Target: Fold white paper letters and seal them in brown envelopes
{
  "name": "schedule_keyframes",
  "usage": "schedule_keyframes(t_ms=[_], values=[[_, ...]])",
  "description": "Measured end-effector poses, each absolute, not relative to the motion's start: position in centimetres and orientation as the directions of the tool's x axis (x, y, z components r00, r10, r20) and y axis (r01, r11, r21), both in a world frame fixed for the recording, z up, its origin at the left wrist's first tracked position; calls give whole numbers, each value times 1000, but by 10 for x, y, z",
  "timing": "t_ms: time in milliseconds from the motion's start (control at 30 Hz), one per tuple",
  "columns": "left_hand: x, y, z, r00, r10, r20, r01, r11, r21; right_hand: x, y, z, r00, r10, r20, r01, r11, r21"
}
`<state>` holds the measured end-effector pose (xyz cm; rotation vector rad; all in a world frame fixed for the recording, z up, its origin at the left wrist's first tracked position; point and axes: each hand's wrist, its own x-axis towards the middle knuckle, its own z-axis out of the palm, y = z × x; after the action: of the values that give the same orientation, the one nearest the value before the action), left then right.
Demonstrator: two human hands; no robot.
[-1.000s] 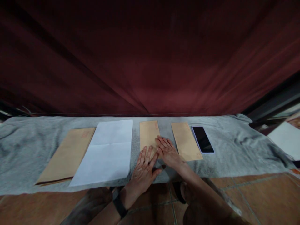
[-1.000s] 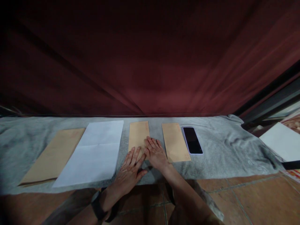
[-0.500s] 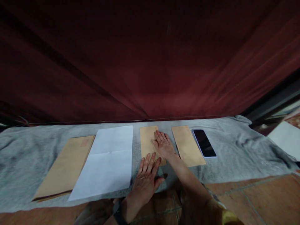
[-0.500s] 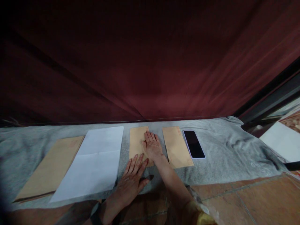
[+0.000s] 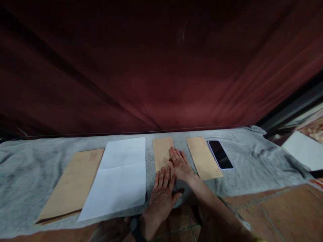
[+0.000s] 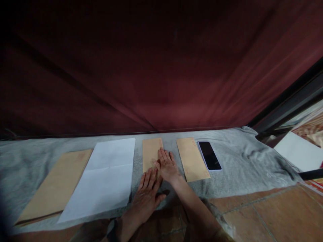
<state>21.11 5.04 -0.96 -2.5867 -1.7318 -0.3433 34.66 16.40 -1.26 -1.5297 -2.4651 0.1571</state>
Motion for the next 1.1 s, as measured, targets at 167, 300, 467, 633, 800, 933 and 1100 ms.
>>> schedule_keyframes(t_ms=[167,300,467,633,800,933,1100], values=[[213,51,-17,357,916,186,920,-379,103,356,145,-5,-466,878,107,849,478,-225],[211,50,-21,358,918,170,915,-381,132,351,134,2,-546,826,142,793,564,-232],[209,48,-20,338,930,145,908,-363,208,332,144,6,-668,736,104,704,671,-233],[206,51,-17,361,920,152,898,-387,207,305,183,2,-674,734,84,712,676,-189],[203,53,-22,385,893,233,881,-431,196,288,223,-2,-610,780,139,770,625,-126],[205,51,-23,368,891,266,882,-425,203,290,245,-4,-565,809,160,808,582,-93],[206,51,-20,359,902,241,892,-408,196,305,256,-8,-480,862,165,861,499,-98]])
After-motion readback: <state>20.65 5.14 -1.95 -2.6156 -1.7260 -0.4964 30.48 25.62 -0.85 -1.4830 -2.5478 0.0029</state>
